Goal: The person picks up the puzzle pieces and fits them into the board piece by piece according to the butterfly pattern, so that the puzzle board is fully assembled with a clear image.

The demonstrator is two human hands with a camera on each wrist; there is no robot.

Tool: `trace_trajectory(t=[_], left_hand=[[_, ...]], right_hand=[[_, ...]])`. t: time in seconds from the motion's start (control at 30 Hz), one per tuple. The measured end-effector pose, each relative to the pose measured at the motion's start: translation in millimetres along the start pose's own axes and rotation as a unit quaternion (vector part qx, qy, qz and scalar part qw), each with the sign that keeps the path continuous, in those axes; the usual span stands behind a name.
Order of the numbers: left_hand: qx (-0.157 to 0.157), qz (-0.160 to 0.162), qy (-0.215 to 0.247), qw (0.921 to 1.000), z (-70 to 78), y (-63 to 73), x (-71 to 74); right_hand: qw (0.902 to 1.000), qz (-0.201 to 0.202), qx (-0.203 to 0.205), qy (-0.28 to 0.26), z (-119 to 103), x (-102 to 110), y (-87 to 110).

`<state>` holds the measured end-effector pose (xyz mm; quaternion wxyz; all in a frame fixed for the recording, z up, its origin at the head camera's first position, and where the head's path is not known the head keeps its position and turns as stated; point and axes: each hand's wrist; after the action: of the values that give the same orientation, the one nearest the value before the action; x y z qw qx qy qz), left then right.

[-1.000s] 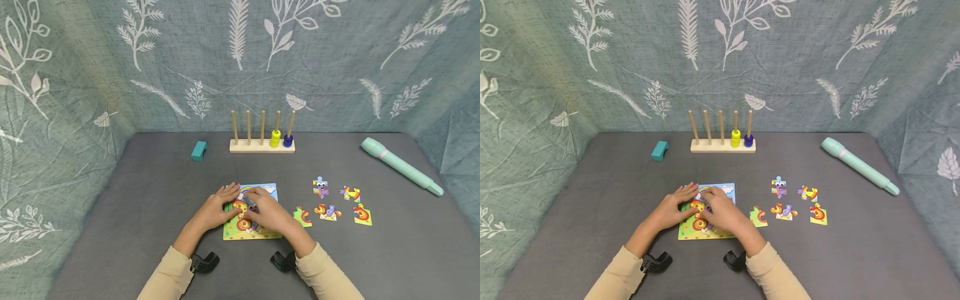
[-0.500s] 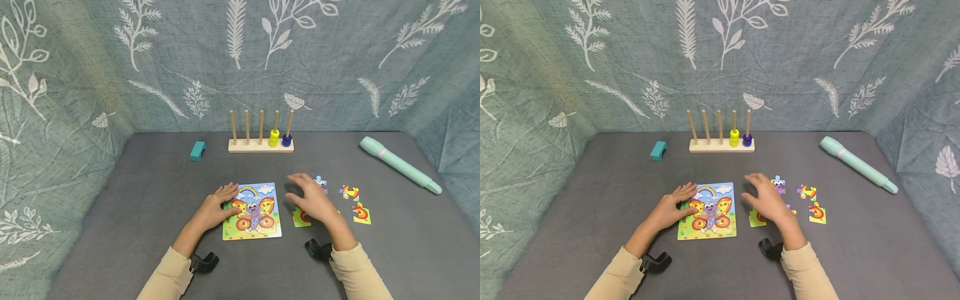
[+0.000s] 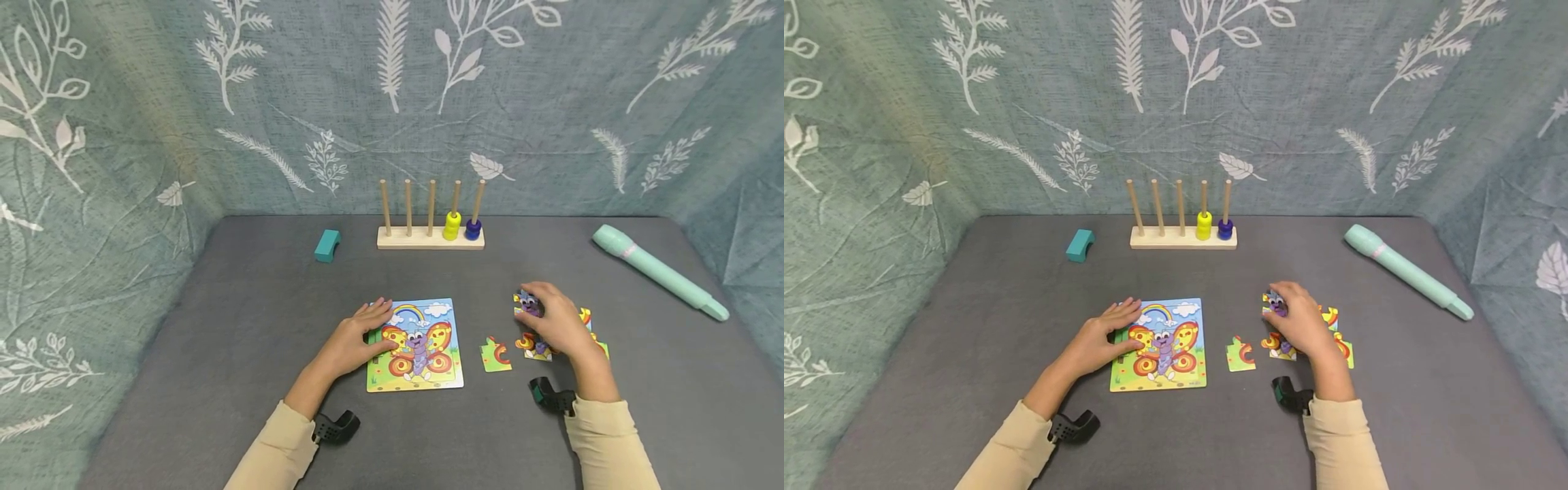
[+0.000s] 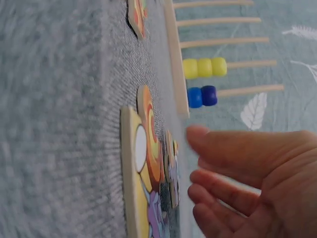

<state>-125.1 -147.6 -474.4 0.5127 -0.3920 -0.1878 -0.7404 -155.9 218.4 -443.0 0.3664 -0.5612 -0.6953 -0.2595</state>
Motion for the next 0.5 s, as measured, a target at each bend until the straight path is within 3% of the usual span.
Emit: trace_trajectory(t=[0.33,0.5], left_hand=[[-0.017,0.006,-0.001,0.9998,-0.4,0.9,0.2],[-0.009,0.006,-0.007,0.9999,0.5,1.4,-0.5]], right_hand=[[0.9999,-0.004,-0.011,0.007,8.5,-0.2,1.8],[0.9999,-0.007,-0.011,0.004,8.4,-0.4,1.5]])
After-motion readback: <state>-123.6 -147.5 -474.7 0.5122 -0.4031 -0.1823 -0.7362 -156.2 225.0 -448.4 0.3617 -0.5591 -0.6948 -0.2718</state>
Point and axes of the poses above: each hand's wrist, its own y-axis away from the middle knuckle, its own x-axis out of the back of the hand, z = x × y, and after that the axes turned 2 degrees about -y, right-handed
